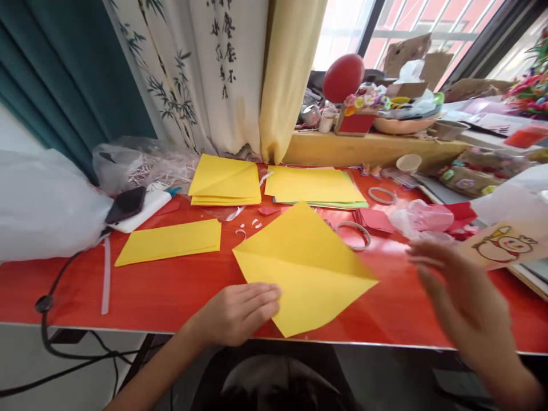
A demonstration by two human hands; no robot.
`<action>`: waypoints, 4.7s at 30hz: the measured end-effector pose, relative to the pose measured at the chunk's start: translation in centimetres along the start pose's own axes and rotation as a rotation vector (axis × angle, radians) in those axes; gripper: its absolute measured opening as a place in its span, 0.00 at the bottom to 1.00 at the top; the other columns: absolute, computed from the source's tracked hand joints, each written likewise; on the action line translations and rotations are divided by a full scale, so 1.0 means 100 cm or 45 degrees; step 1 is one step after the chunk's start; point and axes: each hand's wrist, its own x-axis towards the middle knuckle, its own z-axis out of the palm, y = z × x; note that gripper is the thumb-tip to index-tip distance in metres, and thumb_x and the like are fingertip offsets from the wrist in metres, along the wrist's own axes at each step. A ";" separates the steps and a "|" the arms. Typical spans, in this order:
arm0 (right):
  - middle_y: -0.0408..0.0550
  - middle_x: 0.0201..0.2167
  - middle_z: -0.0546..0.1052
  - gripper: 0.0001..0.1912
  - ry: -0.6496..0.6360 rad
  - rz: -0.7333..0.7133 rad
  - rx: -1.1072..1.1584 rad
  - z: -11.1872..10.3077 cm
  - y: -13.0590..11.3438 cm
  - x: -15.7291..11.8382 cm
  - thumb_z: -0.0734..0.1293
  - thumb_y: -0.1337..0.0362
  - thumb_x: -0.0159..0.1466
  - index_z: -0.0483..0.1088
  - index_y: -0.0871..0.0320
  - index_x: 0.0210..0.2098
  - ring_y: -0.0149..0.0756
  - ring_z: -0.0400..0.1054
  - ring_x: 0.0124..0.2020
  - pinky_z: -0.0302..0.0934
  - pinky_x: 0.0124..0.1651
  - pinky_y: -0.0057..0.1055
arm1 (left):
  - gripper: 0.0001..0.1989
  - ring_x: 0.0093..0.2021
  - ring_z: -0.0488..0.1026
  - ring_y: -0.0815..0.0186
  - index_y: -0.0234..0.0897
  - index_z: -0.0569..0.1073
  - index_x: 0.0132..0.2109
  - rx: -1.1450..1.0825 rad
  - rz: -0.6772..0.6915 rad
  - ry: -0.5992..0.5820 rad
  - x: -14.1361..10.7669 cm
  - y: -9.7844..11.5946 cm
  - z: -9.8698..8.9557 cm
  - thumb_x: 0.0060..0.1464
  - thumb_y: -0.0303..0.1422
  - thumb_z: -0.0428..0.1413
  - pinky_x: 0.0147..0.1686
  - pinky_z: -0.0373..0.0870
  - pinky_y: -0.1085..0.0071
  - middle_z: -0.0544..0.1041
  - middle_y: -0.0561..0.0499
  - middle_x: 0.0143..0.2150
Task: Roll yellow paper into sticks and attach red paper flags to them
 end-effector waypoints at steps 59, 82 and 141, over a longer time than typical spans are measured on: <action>0.47 0.33 0.77 0.06 -0.030 -0.555 -0.012 0.118 -0.063 -0.107 0.64 0.72 0.60 0.71 0.59 0.37 0.35 0.68 0.37 0.61 0.41 0.35 | 0.07 0.37 0.64 0.66 0.35 0.69 0.41 -0.087 -0.549 -0.143 -0.021 0.058 0.031 0.61 0.26 0.46 0.38 0.57 0.68 0.73 0.51 0.36; 0.48 0.35 0.76 0.03 -0.188 -0.583 -0.100 0.112 -0.063 -0.100 0.64 0.70 0.61 0.69 0.58 0.34 0.35 0.67 0.38 0.60 0.42 0.34 | 0.08 0.37 0.63 0.65 0.35 0.68 0.38 -0.165 -0.716 -0.279 -0.013 0.060 0.028 0.61 0.28 0.45 0.38 0.58 0.67 0.70 0.49 0.37; 0.50 0.35 0.75 0.11 -0.017 -0.541 -0.054 0.125 -0.056 -0.121 0.66 0.75 0.58 0.71 0.59 0.39 0.35 0.67 0.38 0.62 0.42 0.35 | 0.07 0.39 0.68 0.64 0.32 0.72 0.41 0.105 -0.496 -0.015 -0.028 0.065 0.036 0.55 0.25 0.52 0.38 0.59 0.66 0.75 0.49 0.38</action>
